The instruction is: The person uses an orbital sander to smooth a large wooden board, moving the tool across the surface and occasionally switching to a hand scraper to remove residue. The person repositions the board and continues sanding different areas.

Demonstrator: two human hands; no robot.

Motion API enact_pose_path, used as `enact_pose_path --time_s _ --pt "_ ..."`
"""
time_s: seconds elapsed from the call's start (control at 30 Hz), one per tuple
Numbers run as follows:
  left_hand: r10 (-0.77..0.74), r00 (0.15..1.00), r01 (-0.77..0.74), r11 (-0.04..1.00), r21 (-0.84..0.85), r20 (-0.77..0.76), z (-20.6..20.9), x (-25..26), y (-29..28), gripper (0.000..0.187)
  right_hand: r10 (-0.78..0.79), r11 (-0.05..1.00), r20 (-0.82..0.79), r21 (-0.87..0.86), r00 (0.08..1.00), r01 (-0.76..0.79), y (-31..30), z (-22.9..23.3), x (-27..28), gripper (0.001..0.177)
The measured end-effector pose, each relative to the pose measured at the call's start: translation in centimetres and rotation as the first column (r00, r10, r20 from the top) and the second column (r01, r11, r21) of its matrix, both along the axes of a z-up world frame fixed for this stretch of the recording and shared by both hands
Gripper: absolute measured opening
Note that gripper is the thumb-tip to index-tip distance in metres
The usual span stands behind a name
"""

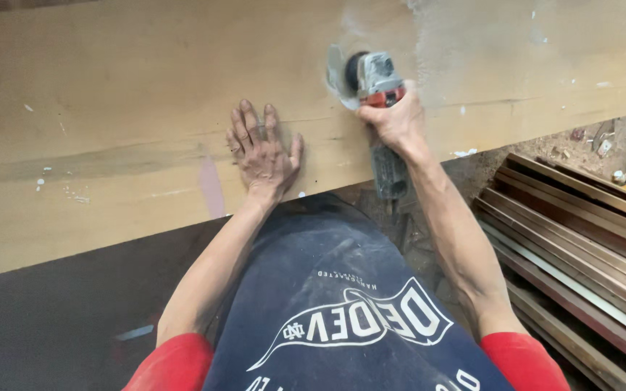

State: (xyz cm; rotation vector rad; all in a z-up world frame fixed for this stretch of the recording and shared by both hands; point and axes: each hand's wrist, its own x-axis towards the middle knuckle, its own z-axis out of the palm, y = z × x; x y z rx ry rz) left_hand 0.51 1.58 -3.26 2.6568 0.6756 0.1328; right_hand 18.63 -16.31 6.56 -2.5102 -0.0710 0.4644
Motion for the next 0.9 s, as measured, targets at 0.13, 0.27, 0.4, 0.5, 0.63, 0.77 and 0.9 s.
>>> enact_pose_path --time_s 0.13,0.27,0.4,0.5,0.63,0.77,0.9 --pt "0.0 1.0 0.0 1.0 0.029 -0.004 0.1 -0.2 0.0 0.085 -0.003 1.0 -0.082 -0.028 0.997 0.001 -0.9 0.7 -1.0 0.078" --pt "-0.008 1.0 0.008 0.999 0.032 0.005 -0.1 0.0 0.1 0.085 0.027 0.999 -0.087 -0.028 0.996 -0.03 -2.0 1.0 -2.5 0.077" --pt "-0.011 1.0 0.01 1.0 0.008 0.015 0.0 -0.2 -0.1 0.084 0.07 0.997 -0.082 0.018 0.994 -0.069 -3.0 1.2 -3.8 0.077" --pt "-0.014 1.0 0.014 1.0 0.001 -0.015 0.4 0.0 0.1 0.083 -0.019 0.997 -0.056 0.078 0.998 0.024 -2.7 1.8 -3.8 0.076" --pt "-0.016 1.0 0.016 1.0 -0.005 -0.023 0.6 -0.6 0.0 0.082 -0.037 0.999 -0.156 0.03 0.987 0.042 -2.8 2.2 -4.3 0.082" --pt "-0.02 1.0 0.02 1.0 -0.017 -0.02 0.6 0.1 -0.1 0.083 -0.021 1.0 -0.116 0.002 0.993 0.022 -3.6 1.9 -4.0 0.084" --pt "-0.02 1.0 0.02 1.0 -0.017 -0.017 0.5 -0.7 0.0 0.082 -0.043 0.997 -0.132 0.054 0.99 0.051 -4.0 1.5 -5.3 0.081"
